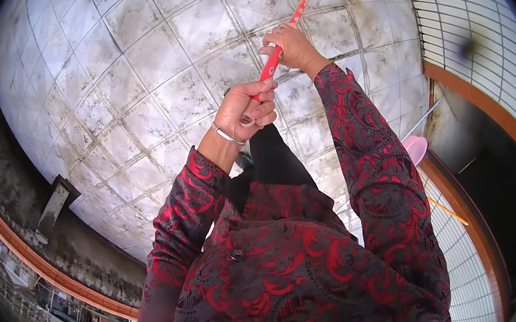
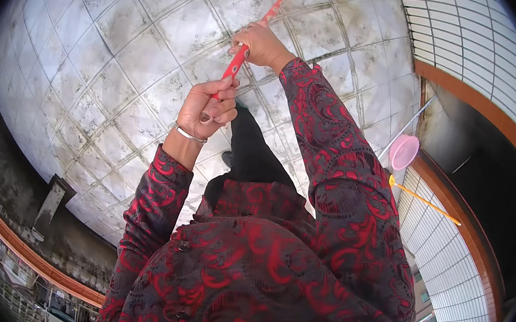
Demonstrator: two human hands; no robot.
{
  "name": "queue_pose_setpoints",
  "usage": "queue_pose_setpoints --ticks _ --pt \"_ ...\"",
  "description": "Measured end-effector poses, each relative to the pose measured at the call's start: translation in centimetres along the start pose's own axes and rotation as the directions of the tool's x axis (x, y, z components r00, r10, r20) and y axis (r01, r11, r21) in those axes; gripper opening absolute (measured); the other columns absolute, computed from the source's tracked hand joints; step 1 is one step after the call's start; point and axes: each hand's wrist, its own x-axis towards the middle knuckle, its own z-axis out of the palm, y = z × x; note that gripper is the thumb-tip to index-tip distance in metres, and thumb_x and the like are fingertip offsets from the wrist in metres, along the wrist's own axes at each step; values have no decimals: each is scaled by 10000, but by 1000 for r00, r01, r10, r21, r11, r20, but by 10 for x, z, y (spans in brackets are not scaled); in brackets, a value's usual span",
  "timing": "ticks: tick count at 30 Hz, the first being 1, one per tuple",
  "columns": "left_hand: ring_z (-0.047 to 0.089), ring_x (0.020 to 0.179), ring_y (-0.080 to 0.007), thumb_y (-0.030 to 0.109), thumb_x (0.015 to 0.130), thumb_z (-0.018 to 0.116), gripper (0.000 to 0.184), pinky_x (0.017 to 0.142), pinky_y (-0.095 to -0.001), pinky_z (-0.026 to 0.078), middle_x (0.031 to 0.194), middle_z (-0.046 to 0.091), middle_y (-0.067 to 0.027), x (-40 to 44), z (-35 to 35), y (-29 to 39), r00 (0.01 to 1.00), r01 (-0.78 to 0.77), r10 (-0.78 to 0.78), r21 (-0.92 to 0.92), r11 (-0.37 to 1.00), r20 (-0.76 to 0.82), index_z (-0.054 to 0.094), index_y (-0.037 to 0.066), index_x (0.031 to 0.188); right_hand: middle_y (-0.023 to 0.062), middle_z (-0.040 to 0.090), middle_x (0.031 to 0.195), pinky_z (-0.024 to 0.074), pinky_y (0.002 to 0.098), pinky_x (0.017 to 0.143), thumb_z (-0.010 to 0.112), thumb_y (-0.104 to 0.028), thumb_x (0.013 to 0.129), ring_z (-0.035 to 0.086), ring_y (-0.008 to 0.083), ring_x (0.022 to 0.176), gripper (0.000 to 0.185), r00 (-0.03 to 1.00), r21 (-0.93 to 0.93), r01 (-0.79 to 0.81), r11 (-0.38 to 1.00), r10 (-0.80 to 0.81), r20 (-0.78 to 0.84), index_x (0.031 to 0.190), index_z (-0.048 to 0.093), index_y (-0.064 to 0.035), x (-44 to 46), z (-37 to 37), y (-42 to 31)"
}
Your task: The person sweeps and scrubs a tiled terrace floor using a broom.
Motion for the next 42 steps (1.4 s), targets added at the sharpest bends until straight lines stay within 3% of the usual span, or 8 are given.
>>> queue_pose_setpoints --ticks 10,13,17,23,28,35,39,42 --pt "323 342 -91 141 961 362 253 379 -265 273 642 399 -12 -170 -44 -33 924 -376 380 -313 872 -50 445 -55 1098 33 559 636 400 357 779 658 -291 732 541 239 735 238 941 348 325 879 -338 -24 602 541 -129 76 75 -176" --pt "322 334 -89 168 966 379 231 370 -259 267 622 396 2 -180 -50 -33 930 -359 364 -319 877 -46 468 -16 1074 37 552 630 403 365 784 657 -274 734 535 247 729 226 934 320 350 881 -353 -51 611 541 -124 79 81 -189" --pt "328 330 -81 210 951 457 161 361 -249 257 548 363 32 -160 -54 -37 972 -235 226 -180 955 -70 463 97 836 60 524 660 394 373 800 658 -214 762 518 276 753 178 951 262 273 926 -301 73 682 557 -91 60 61 -175" --pt "343 339 -82 98 892 524 156 369 -245 258 555 424 21 -175 -108 -14 987 -161 162 -223 962 -13 437 108 763 62 561 679 383 369 808 671 -202 758 539 264 764 126 958 82 128 988 -144 246 748 610 -93 53 83 -188" --pt "350 348 -74 116 882 542 164 370 -243 253 545 411 28 -265 -186 -17 965 -246 262 -327 912 4 441 100 753 53 552 670 371 367 778 661 -176 750 526 253 744 103 880 230 253 940 -322 349 727 593 -103 79 155 -280" --pt "316 364 -75 149 922 478 189 395 -244 265 588 388 25 -401 -262 -72 795 -569 565 -593 570 -220 500 7 1044 17 564 631 377 334 773 678 -166 615 551 213 733 119 609 498 501 708 -697 379 663 572 -141 115 275 -462" --pt "330 377 -94 208 961 403 244 420 -262 291 576 373 4 -445 -275 -112 691 -649 641 -679 344 -335 454 5 1086 15 554 636 391 334 765 647 -180 661 544 225 718 116 404 651 539 534 -842 356 648 540 -138 100 314 -544" --pt "317 353 -108 341 984 347 325 383 -264 287 541 367 -1 -452 -274 -119 699 -663 609 -659 354 -376 481 50 1040 14 554 633 406 335 779 662 -157 608 562 229 743 118 278 714 545 439 -898 341 646 552 -140 91 327 -574"
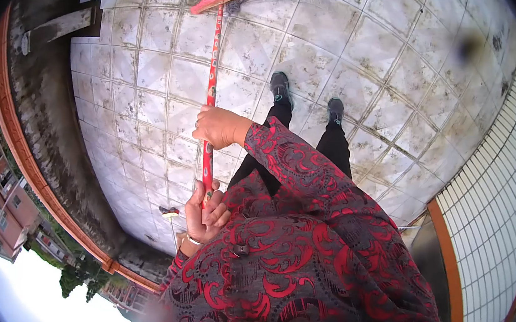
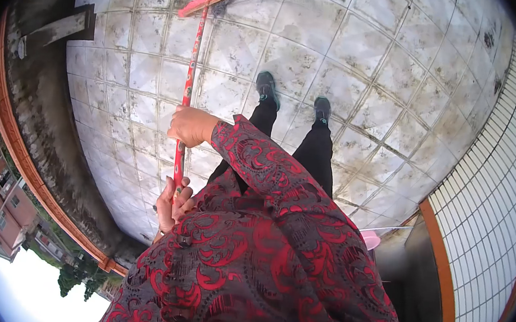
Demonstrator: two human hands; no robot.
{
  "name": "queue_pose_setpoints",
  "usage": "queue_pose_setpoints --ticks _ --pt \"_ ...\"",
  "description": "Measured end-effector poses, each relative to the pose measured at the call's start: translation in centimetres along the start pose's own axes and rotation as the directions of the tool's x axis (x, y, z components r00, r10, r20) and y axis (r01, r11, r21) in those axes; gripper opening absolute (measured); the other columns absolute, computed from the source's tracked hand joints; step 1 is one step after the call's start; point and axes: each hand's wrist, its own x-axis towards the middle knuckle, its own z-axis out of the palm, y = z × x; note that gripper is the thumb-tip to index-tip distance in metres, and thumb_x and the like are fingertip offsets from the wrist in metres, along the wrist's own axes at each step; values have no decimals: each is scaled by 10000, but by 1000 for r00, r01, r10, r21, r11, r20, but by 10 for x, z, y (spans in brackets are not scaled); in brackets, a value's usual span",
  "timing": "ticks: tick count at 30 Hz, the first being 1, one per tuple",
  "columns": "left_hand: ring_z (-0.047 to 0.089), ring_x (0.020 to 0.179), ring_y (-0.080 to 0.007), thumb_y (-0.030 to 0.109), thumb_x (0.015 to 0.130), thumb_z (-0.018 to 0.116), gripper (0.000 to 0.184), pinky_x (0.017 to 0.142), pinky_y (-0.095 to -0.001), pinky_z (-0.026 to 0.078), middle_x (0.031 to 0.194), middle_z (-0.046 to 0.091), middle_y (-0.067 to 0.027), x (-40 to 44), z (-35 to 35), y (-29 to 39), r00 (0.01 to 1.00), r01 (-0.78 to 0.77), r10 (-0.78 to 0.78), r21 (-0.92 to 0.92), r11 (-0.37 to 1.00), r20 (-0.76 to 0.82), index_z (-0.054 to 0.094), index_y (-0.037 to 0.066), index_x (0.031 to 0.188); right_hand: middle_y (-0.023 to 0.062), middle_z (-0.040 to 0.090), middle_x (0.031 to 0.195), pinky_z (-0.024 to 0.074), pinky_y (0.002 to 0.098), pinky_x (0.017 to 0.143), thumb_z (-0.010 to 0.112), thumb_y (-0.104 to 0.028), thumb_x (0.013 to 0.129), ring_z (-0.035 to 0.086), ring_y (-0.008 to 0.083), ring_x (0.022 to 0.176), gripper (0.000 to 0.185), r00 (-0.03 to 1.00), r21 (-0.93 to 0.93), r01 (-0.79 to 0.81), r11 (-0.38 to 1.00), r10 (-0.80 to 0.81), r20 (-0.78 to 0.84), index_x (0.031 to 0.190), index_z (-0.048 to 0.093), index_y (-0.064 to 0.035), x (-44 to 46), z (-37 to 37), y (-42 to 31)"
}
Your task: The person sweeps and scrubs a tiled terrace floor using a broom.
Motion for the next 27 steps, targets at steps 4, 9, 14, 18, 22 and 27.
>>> queue_pose_setpoints --ticks 4,9,14,18,22,27 --pt "306 317 -116 468 968 328 384 295 -245 227 482 336 11 26 15 -5 981 94 -26 358 929 -192 480 118 919 16 546 637 409 333 777 668 -148 589 550 227 750 134 1000 -89 10 996 -9 18 639 545 -126 -21 -13 18" --pt "321 350 -96 419 968 380 361 350 -242 253 495 365 16 102 28 21 976 187 -210 292 938 49 505 88 897 39 544 660 401 346 798 647 -165 689 537 244 741 108 981 -188 -182 965 166 -97 671 556 -109 -54 -63 78" --pt "319 342 -89 308 969 418 270 366 -243 260 503 366 25 145 57 66 978 170 -201 356 919 53 508 61 906 33 568 651 398 353 792 664 -172 653 555 238 752 98 949 -407 -303 862 311 -47 663 580 -123 -39 -102 116" --pt "323 353 -85 294 968 419 269 377 -241 261 525 379 22 108 10 75 991 79 -99 210 975 87 508 46 912 34 555 654 387 349 786 648 -161 665 539 242 736 111 970 -284 -188 940 223 96 646 545 -126 3 -56 105" --pt "317 357 -102 361 986 343 361 389 -258 261 524 367 12 64 -17 63 993 -90 94 -66 994 72 505 43 934 13 582 670 384 331 850 708 -168 600 552 220 808 151 979 -196 -12 980 51 196 658 572 -138 59 -2 76" --pt "330 354 -129 443 981 284 447 379 -280 262 522 383 -12 47 -26 42 982 -149 160 -105 983 103 521 70 922 10 606 687 420 343 842 706 -207 637 588 221 826 114 942 -148 176 973 -122 314 679 619 -147 80 27 44"
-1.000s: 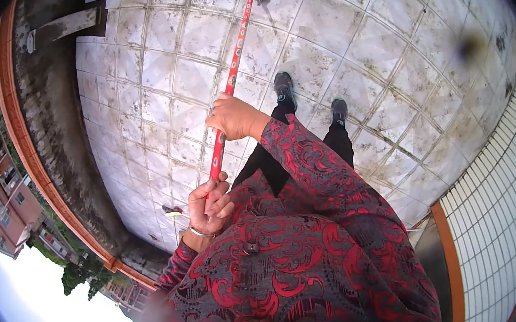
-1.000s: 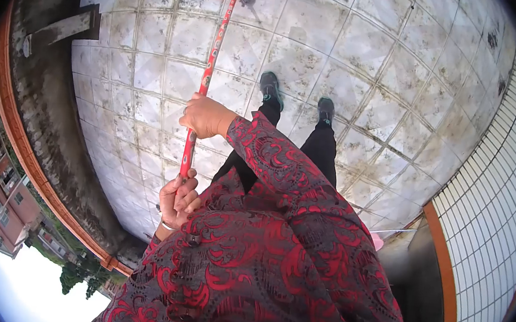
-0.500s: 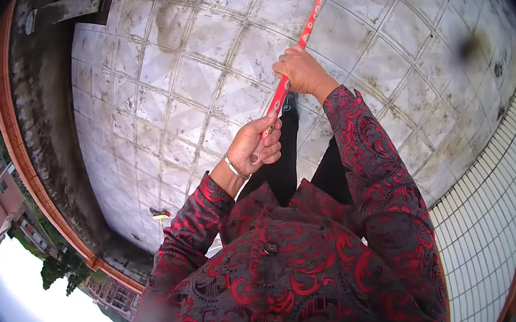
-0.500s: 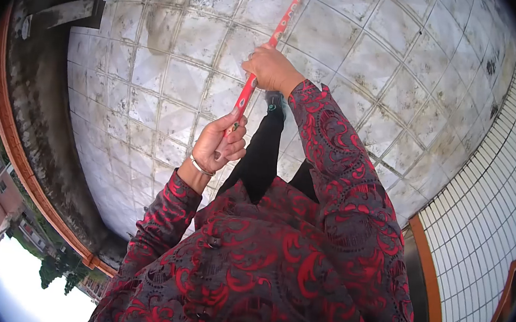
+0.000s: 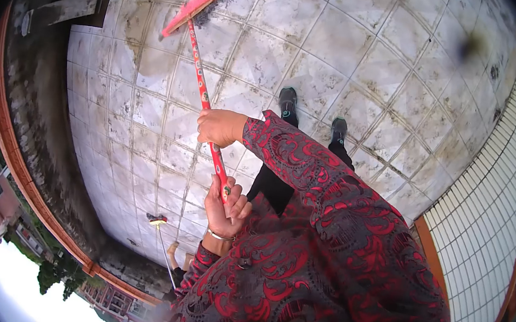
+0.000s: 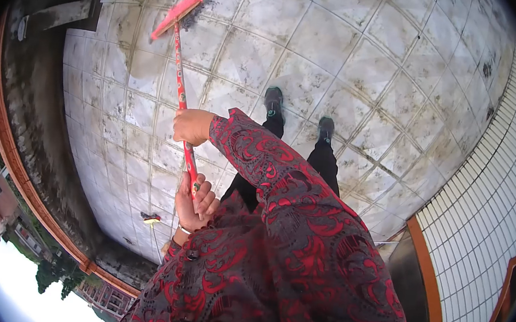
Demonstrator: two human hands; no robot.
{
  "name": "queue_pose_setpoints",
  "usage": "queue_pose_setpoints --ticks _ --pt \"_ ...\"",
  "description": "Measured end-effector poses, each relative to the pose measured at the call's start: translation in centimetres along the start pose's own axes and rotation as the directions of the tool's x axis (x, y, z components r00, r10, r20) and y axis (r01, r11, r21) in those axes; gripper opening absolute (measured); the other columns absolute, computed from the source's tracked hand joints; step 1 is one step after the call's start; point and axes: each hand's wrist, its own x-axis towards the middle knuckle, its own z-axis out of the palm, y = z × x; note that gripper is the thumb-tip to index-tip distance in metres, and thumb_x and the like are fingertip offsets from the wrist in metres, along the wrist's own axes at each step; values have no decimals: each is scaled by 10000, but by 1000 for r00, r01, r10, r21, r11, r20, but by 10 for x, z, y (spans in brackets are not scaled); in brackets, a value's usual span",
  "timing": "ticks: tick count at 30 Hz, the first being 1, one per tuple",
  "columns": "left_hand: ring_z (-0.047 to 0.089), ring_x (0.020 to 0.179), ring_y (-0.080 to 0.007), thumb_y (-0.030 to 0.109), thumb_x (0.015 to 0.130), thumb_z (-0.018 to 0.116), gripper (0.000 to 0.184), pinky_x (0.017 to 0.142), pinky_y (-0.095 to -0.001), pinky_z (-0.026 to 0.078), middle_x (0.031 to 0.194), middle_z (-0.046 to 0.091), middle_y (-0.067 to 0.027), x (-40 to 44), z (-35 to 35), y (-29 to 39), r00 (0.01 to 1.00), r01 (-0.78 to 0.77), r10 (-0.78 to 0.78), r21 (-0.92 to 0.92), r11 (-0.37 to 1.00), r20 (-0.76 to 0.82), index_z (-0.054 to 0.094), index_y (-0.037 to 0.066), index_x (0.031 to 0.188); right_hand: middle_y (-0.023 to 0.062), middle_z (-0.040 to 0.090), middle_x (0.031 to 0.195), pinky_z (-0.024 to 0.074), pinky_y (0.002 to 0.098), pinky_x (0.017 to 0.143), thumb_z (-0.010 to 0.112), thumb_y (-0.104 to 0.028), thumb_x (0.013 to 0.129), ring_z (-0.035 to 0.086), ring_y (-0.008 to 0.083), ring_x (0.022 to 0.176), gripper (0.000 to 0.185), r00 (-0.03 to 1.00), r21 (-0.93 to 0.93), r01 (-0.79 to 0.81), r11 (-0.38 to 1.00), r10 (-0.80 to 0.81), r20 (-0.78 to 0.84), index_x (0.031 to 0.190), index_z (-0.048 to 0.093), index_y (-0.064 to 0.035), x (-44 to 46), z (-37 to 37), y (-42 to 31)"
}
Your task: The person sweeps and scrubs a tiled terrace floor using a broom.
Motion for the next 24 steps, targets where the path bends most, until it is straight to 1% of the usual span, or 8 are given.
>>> queue_pose_setpoints --ticks 3,5,8,12,15,16,20,24 --pt "333 346 -140 451 979 274 451 371 -289 264 524 393 -16 12 -1 2 998 69 -68 27 997 -15 519 81 895 12 607 701 415 337 859 717 -207 626 584 214 834 130 997 22 -35 999 36 -73 669 612 -144 -14 -7 13" --pt "331 344 -139 435 981 286 435 362 -289 259 521 397 -16 32 11 5 994 109 -109 62 992 3 517 83 874 20 571 699 373 344 916 684 -127 598 547 229 861 148 988 27 -107 994 110 -106 679 560 -127 -32 -17 34" --pt "320 348 -126 411 979 331 397 357 -271 254 510 386 -6 73 27 16 970 231 -237 108 967 45 512 76 867 24 534 672 373 347 858 656 -118 623 524 232 776 129 952 -7 -246 969 240 -188 677 539 -126 -73 -43 69" --pt "318 352 -109 387 975 371 368 366 -257 265 513 386 3 90 37 34 959 276 -284 192 942 16 506 61 868 24 522 653 371 348 818 649 -123 651 521 228 760 111 883 -57 -400 915 368 -291 679 542 -132 -93 -52 78" --pt "320 357 -103 381 976 375 362 377 -253 273 519 383 10 46 6 36 963 269 -265 149 952 -47 503 56 881 16 525 635 368 331 793 651 -161 690 528 207 744 96 923 16 -353 936 351 -155 671 560 -133 -76 -24 43" --pt "321 358 -103 385 979 362 368 380 -255 273 524 383 11 22 -4 33 967 252 -245 119 960 -69 503 55 898 3 568 641 374 328 793 694 -184 636 552 198 773 113 932 2 -329 944 325 -163 683 597 -149 -65 -6 25" --pt "327 359 -122 417 979 327 400 376 -268 275 527 398 -13 -75 -38 18 968 181 -195 -93 979 -158 504 60 941 -1 565 635 390 326 798 653 -192 642 547 205 754 105 977 164 -139 977 162 -138 646 564 -137 -16 27 -60" --pt "314 340 -135 424 975 332 401 333 -268 260 484 367 -27 -105 -32 17 901 188 -140 79 979 -410 470 72 842 -2 542 621 392 316 791 633 -167 632 536 202 754 103 954 243 -128 961 187 -235 630 536 -134 -5 44 -93"
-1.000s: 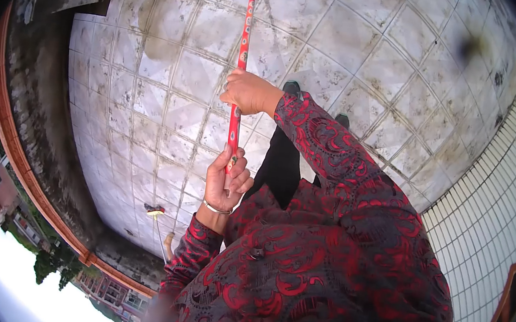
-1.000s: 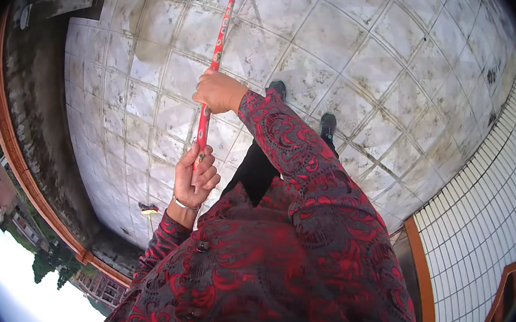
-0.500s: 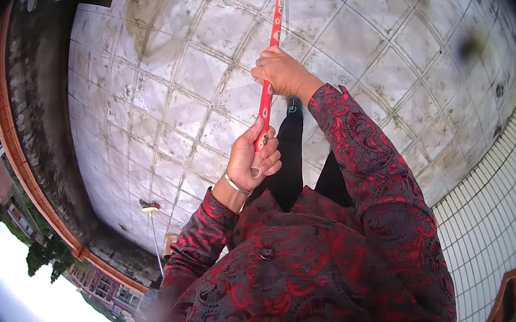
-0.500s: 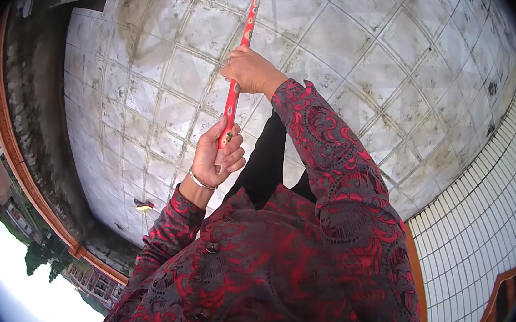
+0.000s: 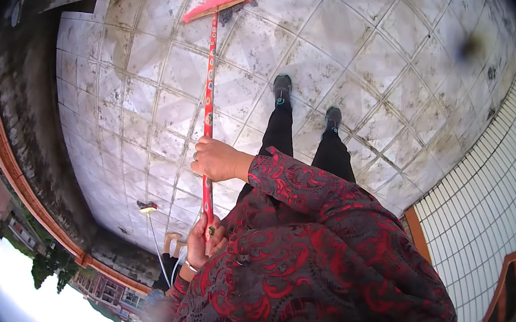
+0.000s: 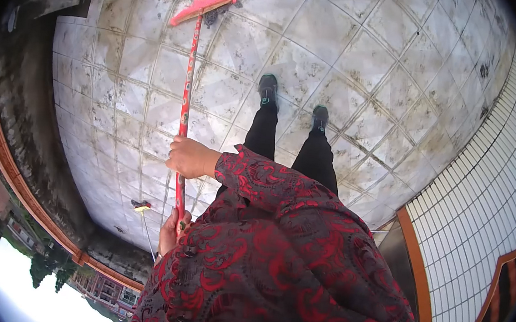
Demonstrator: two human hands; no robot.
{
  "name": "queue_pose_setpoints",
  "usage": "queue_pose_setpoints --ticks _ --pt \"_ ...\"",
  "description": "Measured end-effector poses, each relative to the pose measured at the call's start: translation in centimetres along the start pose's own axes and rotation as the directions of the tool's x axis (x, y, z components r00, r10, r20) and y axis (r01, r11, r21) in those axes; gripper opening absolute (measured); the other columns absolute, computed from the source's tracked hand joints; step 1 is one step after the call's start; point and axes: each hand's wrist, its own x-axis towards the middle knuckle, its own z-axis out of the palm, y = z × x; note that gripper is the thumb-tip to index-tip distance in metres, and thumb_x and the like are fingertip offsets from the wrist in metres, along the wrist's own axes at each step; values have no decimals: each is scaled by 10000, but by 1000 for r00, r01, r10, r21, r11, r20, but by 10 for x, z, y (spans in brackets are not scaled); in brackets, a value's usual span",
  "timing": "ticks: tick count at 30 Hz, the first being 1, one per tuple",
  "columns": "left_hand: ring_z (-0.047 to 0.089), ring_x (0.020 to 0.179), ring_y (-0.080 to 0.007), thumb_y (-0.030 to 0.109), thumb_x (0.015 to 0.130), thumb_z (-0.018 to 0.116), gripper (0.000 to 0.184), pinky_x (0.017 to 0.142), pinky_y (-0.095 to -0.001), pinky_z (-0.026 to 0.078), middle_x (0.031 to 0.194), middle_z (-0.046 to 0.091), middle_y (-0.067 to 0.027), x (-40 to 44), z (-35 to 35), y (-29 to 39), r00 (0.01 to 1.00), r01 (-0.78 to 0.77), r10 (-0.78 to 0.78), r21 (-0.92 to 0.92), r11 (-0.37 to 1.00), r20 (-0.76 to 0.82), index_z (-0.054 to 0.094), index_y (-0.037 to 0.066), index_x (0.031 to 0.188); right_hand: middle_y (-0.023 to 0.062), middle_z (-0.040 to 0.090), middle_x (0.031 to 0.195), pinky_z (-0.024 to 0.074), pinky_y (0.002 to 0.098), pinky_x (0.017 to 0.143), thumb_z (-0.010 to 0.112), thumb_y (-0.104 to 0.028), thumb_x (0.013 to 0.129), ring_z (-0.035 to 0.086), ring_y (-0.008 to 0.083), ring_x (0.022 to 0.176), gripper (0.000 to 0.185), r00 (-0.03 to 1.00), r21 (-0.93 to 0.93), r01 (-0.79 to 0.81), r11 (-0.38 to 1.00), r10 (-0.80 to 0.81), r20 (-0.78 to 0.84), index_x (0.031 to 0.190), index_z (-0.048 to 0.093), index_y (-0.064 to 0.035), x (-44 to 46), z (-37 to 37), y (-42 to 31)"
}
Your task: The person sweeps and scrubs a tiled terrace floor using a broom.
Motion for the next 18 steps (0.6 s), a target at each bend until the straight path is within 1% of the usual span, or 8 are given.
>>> queue_pose_setpoints --ticks 1,4,7,9,13,16,17,18 --pt "317 325 -138 438 969 347 403 312 -256 244 467 356 -26 2 12 0 998 29 -26 39 999 -65 452 81 813 -3 531 617 392 317 792 628 -160 630 530 201 753 102 999 -15 -14 1000 13 -49 626 530 -130 -7 -8 1" --pt "331 315 -138 448 962 362 400 299 -254 250 471 375 -26 25 27 8 993 101 -112 278 955 24 447 89 805 2 503 631 388 320 776 613 -134 624 512 200 737 106 981 -85 -114 990 98 -170 625 508 -120 -38 -36 14" --pt "347 314 -119 428 957 401 370 302 -246 261 475 394 -16 68 77 14 976 195 -216 463 864 -9 453 91 813 16 536 639 382 335 793 643 -164 612 527 207 744 123 957 -165 -269 949 244 -157 641 535 -112 -84 -70 50" --pt "301 329 -90 421 953 421 361 338 -239 244 490 367 20 102 101 10 977 146 -203 483 864 67 466 97 799 26 548 663 380 355 811 653 -169 613 527 223 779 130 939 -255 -340 905 313 -139 671 555 -107 -103 -101 76" --pt "310 329 -96 394 961 411 335 344 -239 254 492 383 12 119 110 26 958 100 -181 331 938 222 480 90 837 25 555 675 379 359 811 660 -187 610 527 220 787 131 959 -299 -269 916 227 -167 671 565 -119 -85 -120 108" --pt "315 330 -99 394 961 409 334 344 -244 265 500 385 6 95 77 27 970 43 -80 159 986 231 491 83 871 23 544 682 370 348 787 628 -153 697 510 222 763 90 987 -210 -158 965 156 -27 669 553 -112 -42 -94 96" --pt "296 319 -99 436 965 374 375 354 -248 255 487 371 20 85 70 23 983 25 -42 97 995 178 478 101 832 6 558 658 383 348 809 658 -177 619 531 209 744 109 995 -222 -93 971 98 10 663 568 -132 -28 -73 94" --pt "293 321 -100 450 964 363 388 356 -249 255 486 365 20 77 61 17 986 -13 11 8 1000 169 478 104 831 9 545 661 379 339 805 649 -165 637 526 211 756 102 998 -180 -25 983 35 56 659 557 -128 -13 -64 86"
